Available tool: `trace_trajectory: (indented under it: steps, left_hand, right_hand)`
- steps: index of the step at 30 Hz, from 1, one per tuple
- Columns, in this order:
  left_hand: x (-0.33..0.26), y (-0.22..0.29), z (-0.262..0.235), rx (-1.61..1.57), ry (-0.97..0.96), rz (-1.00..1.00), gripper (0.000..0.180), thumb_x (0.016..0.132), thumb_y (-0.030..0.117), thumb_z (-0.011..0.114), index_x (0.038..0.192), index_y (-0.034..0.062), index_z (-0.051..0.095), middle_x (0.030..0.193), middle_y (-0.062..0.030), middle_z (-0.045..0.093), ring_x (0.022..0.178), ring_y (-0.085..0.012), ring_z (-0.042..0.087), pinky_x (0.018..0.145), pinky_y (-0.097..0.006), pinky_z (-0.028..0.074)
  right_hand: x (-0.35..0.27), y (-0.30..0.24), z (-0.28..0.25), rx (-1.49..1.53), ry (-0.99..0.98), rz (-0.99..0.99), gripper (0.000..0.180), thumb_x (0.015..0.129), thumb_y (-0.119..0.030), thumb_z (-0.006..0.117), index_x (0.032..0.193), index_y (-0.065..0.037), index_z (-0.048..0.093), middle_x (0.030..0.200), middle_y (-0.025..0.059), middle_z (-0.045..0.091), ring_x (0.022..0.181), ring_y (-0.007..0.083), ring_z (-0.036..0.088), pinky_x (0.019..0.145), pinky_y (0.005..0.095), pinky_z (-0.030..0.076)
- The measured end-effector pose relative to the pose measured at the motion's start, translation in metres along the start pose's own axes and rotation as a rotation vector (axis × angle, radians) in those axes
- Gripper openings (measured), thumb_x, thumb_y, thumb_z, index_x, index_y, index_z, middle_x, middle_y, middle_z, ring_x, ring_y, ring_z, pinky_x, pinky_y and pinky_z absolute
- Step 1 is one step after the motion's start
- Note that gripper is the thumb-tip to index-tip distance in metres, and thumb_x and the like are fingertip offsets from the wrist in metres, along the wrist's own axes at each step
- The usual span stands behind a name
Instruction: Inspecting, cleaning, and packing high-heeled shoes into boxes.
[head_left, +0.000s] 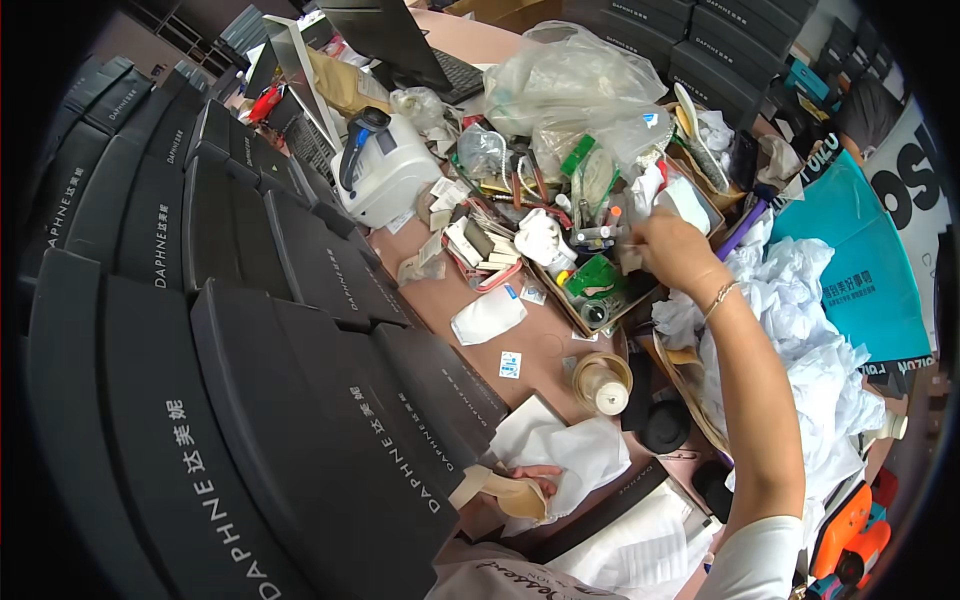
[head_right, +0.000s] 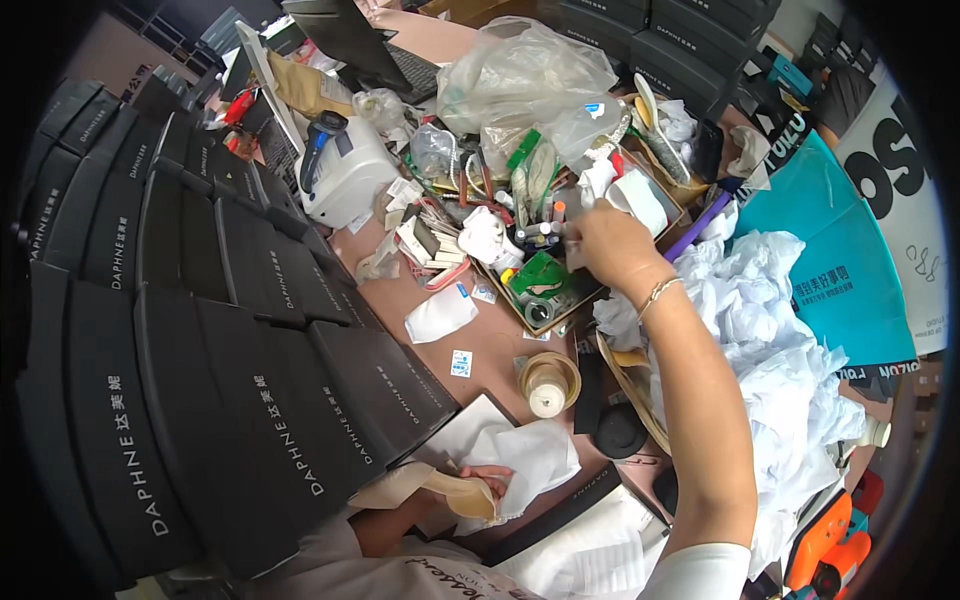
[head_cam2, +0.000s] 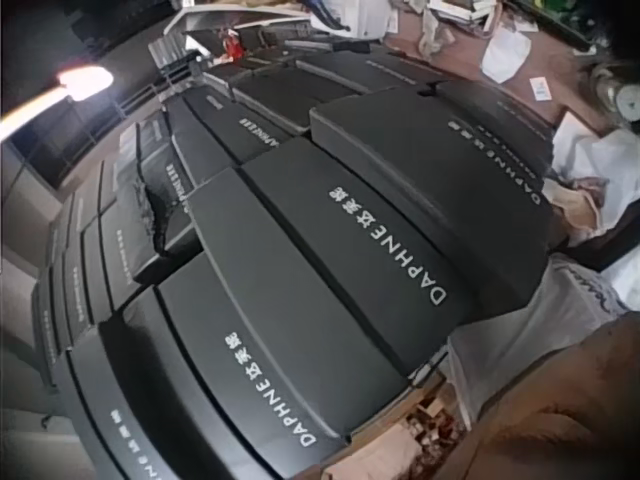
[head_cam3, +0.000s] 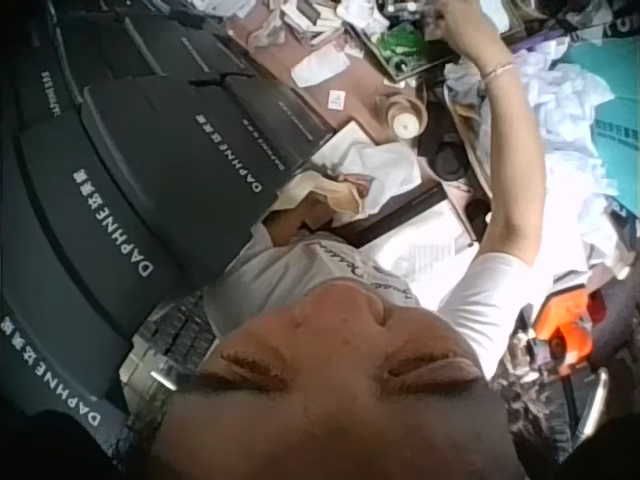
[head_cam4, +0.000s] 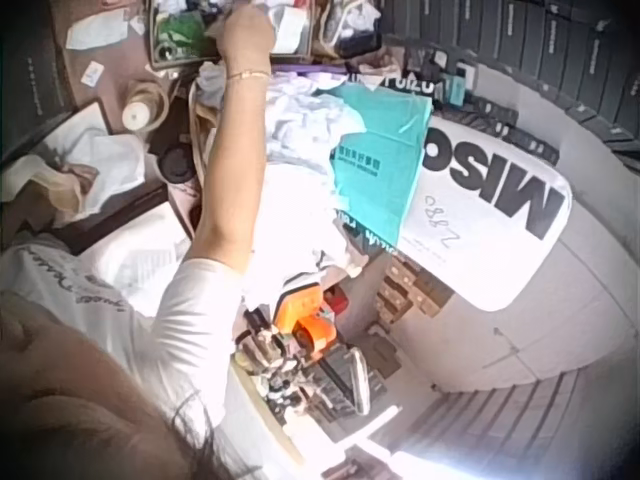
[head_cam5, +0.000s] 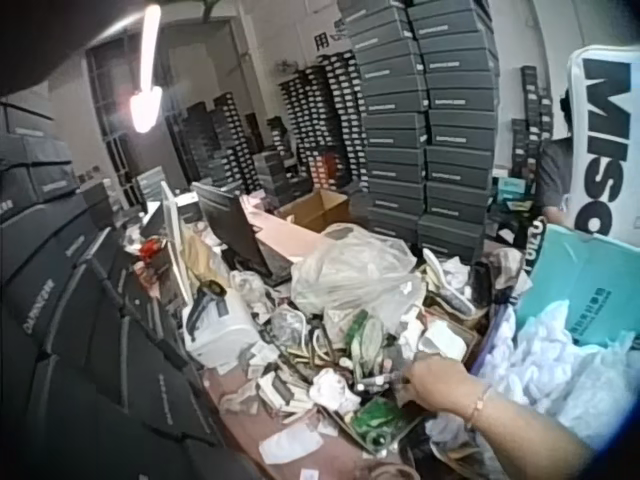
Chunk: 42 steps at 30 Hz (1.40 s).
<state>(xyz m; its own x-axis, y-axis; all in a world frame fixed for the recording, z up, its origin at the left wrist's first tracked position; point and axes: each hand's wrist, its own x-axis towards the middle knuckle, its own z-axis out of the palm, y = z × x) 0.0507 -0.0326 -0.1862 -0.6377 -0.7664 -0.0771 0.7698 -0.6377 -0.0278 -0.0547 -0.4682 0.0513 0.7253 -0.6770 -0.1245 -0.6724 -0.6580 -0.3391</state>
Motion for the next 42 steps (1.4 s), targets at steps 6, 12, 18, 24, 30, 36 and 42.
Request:
trace_trajectory:
  steps: [6, 12, 18, 24, 30, 36, 42]
  left_hand:
    - [-0.004, 0.009, 0.001, 0.007, 0.048, -0.081, 0.091, 0.082, 0.051, 0.061, 0.145, 0.0044, 0.016, 0.128, -0.0158, 0.045, 0.111, -0.0293, 0.053, 0.093, -0.045, 0.044]
    - [-0.010, 0.022, 0.013, 0.085, 0.134, -0.126, 0.094, 0.077, 0.056, 0.063, 0.142, 0.0032, 0.021, 0.124, -0.0168, 0.049, 0.107, -0.0298, 0.055, 0.091, -0.044, 0.045]
    - [0.003, 0.015, 0.030, 0.138, 0.230, -0.034, 0.086, 0.076, 0.055, 0.065, 0.135, 0.0010, 0.033, 0.116, -0.0183, 0.055, 0.101, -0.0299, 0.058, 0.087, -0.043, 0.048]
    - [-0.002, 0.020, 0.047, 0.147, 0.271, -0.091, 0.040, 0.078, 0.028, 0.064, 0.105, 0.0007, 0.058, 0.104, -0.0168, 0.059, 0.098, -0.0312, 0.059, 0.088, -0.046, 0.048]
    - [-0.015, 0.011, 0.103, 0.382, 0.294, -0.179, 0.033, 0.080, 0.019, 0.060, 0.105, -0.0022, 0.057, 0.102, -0.0174, 0.059, 0.092, -0.0297, 0.060, 0.083, -0.042, 0.051]
    - [0.002, -0.010, 0.112, 0.246, 0.396, -0.314, 0.029, 0.090, 0.017, 0.050, 0.111, -0.0016, 0.057, 0.098, -0.0158, 0.063, 0.091, -0.0288, 0.063, 0.080, -0.043, 0.054]
    - [0.020, -0.033, 0.094, 0.282, 0.371, -0.361, 0.030, 0.092, 0.017, 0.048, 0.114, -0.0010, 0.054, 0.099, -0.0162, 0.062, 0.091, -0.0277, 0.063, 0.078, -0.040, 0.054]
  right_hand:
    - [-0.009, -0.022, -0.022, 0.251, 0.380, -0.172, 0.015, 0.084, -0.012, 0.058, 0.089, 0.002, 0.059, 0.089, 0.0207, 0.057, 0.084, 0.0376, 0.057, 0.074, 0.0404, 0.045]
    - [-0.075, -0.031, -0.045, 0.538, 0.556, -0.063, 0.015, 0.087, -0.011, 0.058, 0.098, 0.000, 0.061, 0.076, 0.0109, 0.064, 0.060, 0.0164, 0.058, 0.057, 0.0302, 0.047]
    - [-0.291, -0.030, -0.050, 0.712, 0.749, 0.411, 0.013, 0.089, -0.007, 0.057, 0.098, 0.001, 0.063, 0.080, 0.0032, 0.062, 0.063, 0.0064, 0.054, 0.056, 0.0203, 0.044]
    - [-0.481, -0.073, 0.034, 0.621, 0.464, 0.777, 0.017, 0.086, -0.011, 0.060, 0.099, 0.000, 0.063, 0.078, 0.0085, 0.064, 0.066, 0.0166, 0.059, 0.061, 0.0287, 0.048]
    - [-0.479, -0.112, 0.077, 0.671, 0.284, 0.511, 0.026, 0.085, -0.015, 0.061, 0.107, -0.002, 0.061, 0.096, 0.0153, 0.064, 0.080, 0.0276, 0.063, 0.072, 0.0349, 0.050]
    - [-0.383, -0.082, 0.054, 0.685, 0.355, 0.201, 0.027, 0.087, -0.010, 0.056, 0.112, -0.001, 0.058, 0.099, 0.0154, 0.064, 0.084, 0.0254, 0.064, 0.075, 0.0331, 0.050]
    - [-0.321, 0.016, 0.048, 0.562, 0.475, 0.300, 0.027, 0.084, -0.006, 0.050, 0.108, 0.000, 0.060, 0.101, 0.0186, 0.064, 0.094, 0.0331, 0.061, 0.083, 0.0375, 0.047]
